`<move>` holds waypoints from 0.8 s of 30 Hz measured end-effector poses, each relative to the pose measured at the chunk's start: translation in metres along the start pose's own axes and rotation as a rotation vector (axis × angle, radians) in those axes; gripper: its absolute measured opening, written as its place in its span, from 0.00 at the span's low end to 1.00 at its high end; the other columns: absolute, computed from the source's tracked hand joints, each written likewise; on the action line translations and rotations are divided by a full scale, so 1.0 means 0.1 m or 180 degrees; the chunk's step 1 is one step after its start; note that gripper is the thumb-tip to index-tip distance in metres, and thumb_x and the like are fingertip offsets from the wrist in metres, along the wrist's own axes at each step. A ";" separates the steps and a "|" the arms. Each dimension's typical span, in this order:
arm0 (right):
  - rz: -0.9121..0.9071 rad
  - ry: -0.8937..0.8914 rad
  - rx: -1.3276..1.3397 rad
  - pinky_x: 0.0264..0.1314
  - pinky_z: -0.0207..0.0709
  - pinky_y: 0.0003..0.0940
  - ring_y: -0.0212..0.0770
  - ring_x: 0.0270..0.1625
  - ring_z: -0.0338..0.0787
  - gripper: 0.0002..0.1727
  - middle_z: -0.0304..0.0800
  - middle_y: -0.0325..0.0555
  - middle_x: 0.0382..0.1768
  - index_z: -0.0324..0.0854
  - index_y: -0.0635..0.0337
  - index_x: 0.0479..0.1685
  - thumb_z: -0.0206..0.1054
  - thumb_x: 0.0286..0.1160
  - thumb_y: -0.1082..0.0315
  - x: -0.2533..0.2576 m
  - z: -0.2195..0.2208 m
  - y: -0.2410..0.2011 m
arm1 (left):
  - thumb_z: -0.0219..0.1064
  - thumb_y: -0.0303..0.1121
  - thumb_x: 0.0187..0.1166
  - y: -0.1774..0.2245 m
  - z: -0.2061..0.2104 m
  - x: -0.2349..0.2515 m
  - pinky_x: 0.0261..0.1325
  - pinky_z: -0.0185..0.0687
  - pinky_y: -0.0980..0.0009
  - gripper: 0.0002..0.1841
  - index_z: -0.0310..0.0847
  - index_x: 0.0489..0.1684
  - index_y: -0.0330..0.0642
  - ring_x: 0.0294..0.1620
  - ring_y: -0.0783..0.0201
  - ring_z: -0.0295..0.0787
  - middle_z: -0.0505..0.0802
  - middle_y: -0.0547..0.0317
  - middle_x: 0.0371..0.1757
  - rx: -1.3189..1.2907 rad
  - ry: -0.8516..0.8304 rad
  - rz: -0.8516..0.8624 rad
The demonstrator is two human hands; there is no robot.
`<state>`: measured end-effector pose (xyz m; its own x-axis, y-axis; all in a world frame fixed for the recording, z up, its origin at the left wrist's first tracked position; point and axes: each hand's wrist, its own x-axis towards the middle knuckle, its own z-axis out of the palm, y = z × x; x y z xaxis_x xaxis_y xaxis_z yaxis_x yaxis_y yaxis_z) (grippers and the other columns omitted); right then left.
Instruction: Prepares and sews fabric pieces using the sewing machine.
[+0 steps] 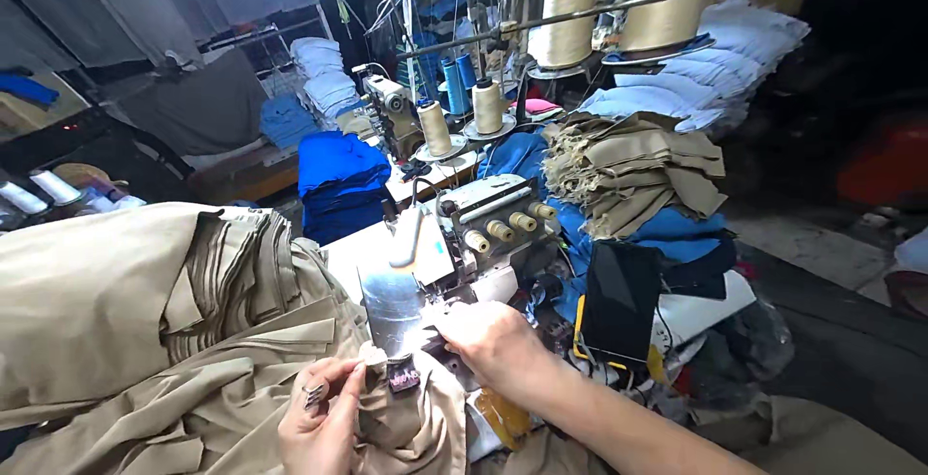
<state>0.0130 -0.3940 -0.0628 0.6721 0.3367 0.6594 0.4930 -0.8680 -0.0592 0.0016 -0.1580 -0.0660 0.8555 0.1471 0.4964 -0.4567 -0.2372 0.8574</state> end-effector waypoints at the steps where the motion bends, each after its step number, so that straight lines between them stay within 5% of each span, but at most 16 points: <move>1: -0.0050 0.0040 -0.0020 0.28 0.86 0.41 0.46 0.30 0.92 0.07 0.92 0.46 0.32 0.93 0.54 0.43 0.75 0.68 0.66 0.03 0.04 -0.04 | 0.76 0.19 0.64 0.00 -0.01 0.00 0.46 0.91 0.76 0.06 0.93 0.36 0.35 0.40 0.69 0.91 0.92 0.56 0.42 0.0039 0.0005 0.0063; 5: 0.0046 -0.0009 0.0385 0.29 0.87 0.46 0.48 0.31 0.94 0.07 0.92 0.48 0.29 0.92 0.55 0.38 0.67 0.76 0.66 0.09 0.11 -0.19 | 0.78 0.20 0.61 0.06 0.00 0.03 0.44 0.91 0.77 0.06 0.92 0.32 0.36 0.40 0.69 0.90 0.91 0.55 0.43 0.0127 0.0099 0.0157; 7: 0.0241 -0.0194 0.0990 0.37 0.89 0.48 0.48 0.37 0.96 0.11 0.94 0.47 0.33 0.93 0.55 0.44 0.65 0.81 0.62 0.15 0.05 -0.21 | 0.80 0.20 0.58 0.09 0.00 0.07 0.41 0.90 0.77 0.06 0.93 0.31 0.37 0.39 0.68 0.89 0.90 0.54 0.44 0.0145 0.0141 0.0143; 10: 0.0569 -0.1240 0.1707 0.52 0.84 0.55 0.52 0.46 0.93 0.16 0.93 0.51 0.42 0.89 0.56 0.56 0.65 0.83 0.56 0.36 -0.26 -0.24 | 0.79 0.19 0.58 0.12 -0.02 0.14 0.39 0.91 0.78 0.06 0.92 0.31 0.36 0.38 0.69 0.90 0.90 0.53 0.45 0.0170 0.0082 0.0155; 14: 0.0740 -0.2278 0.1753 0.61 0.77 0.59 0.55 0.54 0.89 0.19 0.91 0.55 0.48 0.86 0.57 0.63 0.67 0.82 0.55 0.65 -0.50 -0.31 | 0.76 0.24 0.64 0.12 -0.07 0.21 0.52 0.89 0.78 0.03 0.94 0.32 0.40 0.50 0.69 0.89 0.88 0.53 0.49 0.0495 -0.0144 0.0497; 21: 0.0752 -0.2623 0.1491 0.60 0.77 0.61 0.55 0.58 0.89 0.16 0.91 0.53 0.49 0.85 0.55 0.60 0.64 0.84 0.56 0.88 -0.46 -0.43 | 0.76 0.38 0.69 0.10 -0.04 0.20 0.60 0.75 0.66 0.04 0.96 0.30 0.55 0.51 0.66 0.83 0.89 0.57 0.46 0.1399 -0.0022 0.1358; 24: 0.0781 -0.2171 0.1541 0.59 0.78 0.62 0.56 0.57 0.91 0.14 0.93 0.54 0.48 0.87 0.56 0.57 0.62 0.86 0.59 0.80 -0.46 -0.45 | 0.74 0.41 0.76 0.14 0.00 0.12 0.62 0.77 0.76 0.05 0.94 0.34 0.56 0.55 0.72 0.82 0.87 0.63 0.48 0.0948 0.0087 0.1383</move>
<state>0.0189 -0.3455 0.0271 0.8979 0.4401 0.0028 0.3675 -0.7462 -0.5551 0.0057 -0.1590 -0.0481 0.5941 -0.0014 0.8044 -0.6754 -0.5440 0.4979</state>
